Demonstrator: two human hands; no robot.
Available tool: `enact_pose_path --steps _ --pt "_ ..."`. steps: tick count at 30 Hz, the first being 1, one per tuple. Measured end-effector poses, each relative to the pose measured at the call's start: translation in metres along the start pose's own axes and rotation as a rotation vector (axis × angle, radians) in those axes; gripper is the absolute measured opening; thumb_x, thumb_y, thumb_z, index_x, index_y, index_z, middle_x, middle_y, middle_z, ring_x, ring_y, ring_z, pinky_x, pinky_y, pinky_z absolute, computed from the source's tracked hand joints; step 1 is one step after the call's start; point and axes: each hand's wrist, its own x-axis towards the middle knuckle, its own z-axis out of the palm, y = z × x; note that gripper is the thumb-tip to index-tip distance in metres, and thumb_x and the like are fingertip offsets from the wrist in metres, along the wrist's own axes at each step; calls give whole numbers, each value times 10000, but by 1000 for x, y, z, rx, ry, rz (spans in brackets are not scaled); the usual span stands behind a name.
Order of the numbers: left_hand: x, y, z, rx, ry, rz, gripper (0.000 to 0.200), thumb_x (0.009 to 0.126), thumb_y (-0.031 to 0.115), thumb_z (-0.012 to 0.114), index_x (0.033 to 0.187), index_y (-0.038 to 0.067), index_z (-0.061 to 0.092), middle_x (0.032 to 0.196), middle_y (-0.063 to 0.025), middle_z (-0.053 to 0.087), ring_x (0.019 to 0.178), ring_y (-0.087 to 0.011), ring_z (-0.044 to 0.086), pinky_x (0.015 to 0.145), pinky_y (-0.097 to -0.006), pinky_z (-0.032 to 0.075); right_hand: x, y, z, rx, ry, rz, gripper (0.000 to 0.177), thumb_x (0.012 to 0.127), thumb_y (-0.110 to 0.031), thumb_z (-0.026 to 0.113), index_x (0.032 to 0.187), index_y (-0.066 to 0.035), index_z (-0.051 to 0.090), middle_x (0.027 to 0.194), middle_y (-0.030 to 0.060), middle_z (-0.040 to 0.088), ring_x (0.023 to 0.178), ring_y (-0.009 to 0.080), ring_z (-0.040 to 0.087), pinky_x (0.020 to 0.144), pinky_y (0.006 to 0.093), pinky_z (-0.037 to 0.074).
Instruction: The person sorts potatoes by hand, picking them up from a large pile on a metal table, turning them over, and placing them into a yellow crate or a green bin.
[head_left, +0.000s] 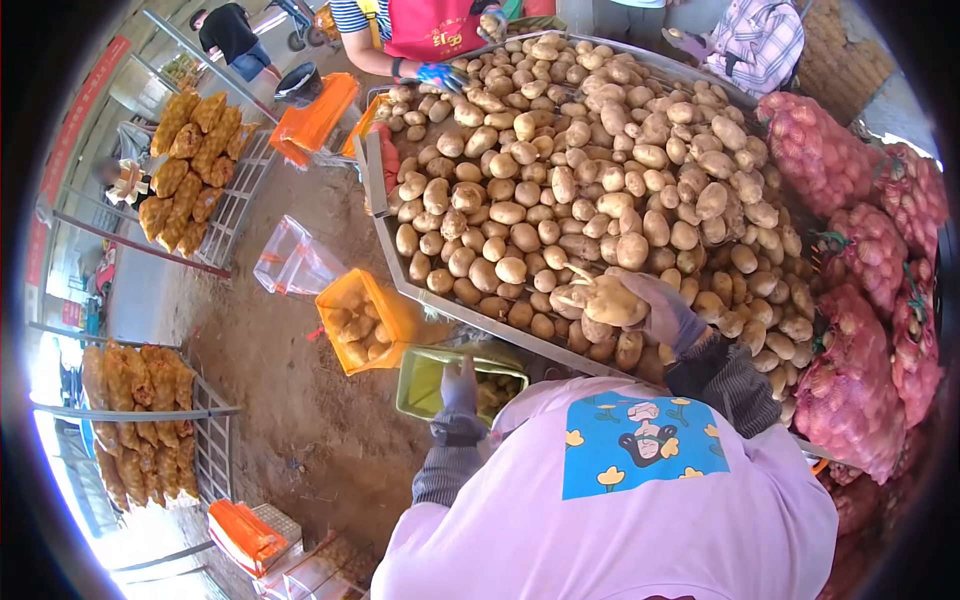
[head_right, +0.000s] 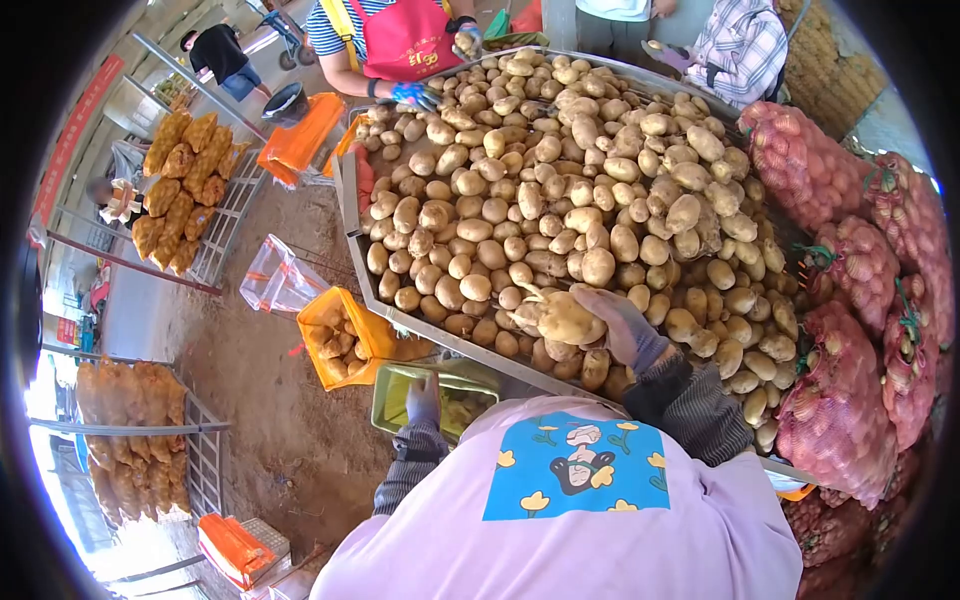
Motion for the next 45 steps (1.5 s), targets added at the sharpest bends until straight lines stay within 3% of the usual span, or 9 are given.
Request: enact_pose_path --steps 5,8,10,12,24,28,30,34,45 --pt "-63 202 -15 -674 -444 346 582 1000 362 585 1414 -21 442 1301 -176 563 1158 -219 597 892 -373 560 17 11 2 34 -43 -143 409 969 -282 648 1265 -6 594 1125 48 651 1007 106 615 811 240 542" --pt "-84 254 9 -684 -777 192 671 1002 415 566 1481 5 336 1406 -176 474 1168 -207 588 905 -421 565 13 6 17 -82 43 -342 468 903 -259 730 1266 0 587 1131 66 648 1040 150 617 873 284 535" --pt "-84 258 52 -1012 -853 -83 565 954 388 662 1358 26 503 1168 -102 636 1006 -193 645 872 -342 555 7 1 20 -176 118 -441 529 855 -256 781 1270 4 580 1145 87 645 1061 189 623 909 315 530" --pt "-68 266 79 -1055 -872 -41 528 953 403 660 1300 20 552 1133 -96 650 995 -189 648 868 -336 556 1 -1 18 -865 263 -806 686 754 -278 850 1299 11 549 1210 163 606 1101 282 620 947 387 515" --pt "-82 301 97 -731 -654 502 537 1038 507 434 1187 29 629 1091 -86 675 974 -189 654 858 -331 545 7 3 3 -470 217 -526 842 716 -224 876 1403 -7 441 1281 160 560 1190 254 566 1006 353 467" --pt "-64 288 114 -890 -665 496 565 1046 533 374 1185 36 604 1078 -92 668 977 -197 645 886 -342 528 20 31 8 -347 294 -608 849 701 -255 876 1397 -15 453 1275 162 571 1167 258 585 990 374 478" --pt "-69 303 108 -1341 -861 63 570 1054 532 337 1183 33 581 1082 -98 657 997 -189 630 908 -336 511 22 34 9 -186 313 -632 833 705 -249 873 1388 -8 460 1271 163 574 1166 258 587 989 367 480" --pt "-77 305 87 -848 -809 462 626 1061 533 261 1240 1 538 1150 -127 627 1059 -221 612 967 -358 499 18 21 4 -413 335 -718 823 726 -241 854 1400 -3 446 1259 185 573 1163 290 594 980 372 493" --pt "-91 300 86 -696 -808 578 607 1076 481 240 1323 -3 511 1229 -145 617 1141 -215 598 998 -342 485 14 26 -6 -975 450 -1134 903 682 -273 883 1420 -18 429 1272 209 544 1144 369 575 940 443 513"
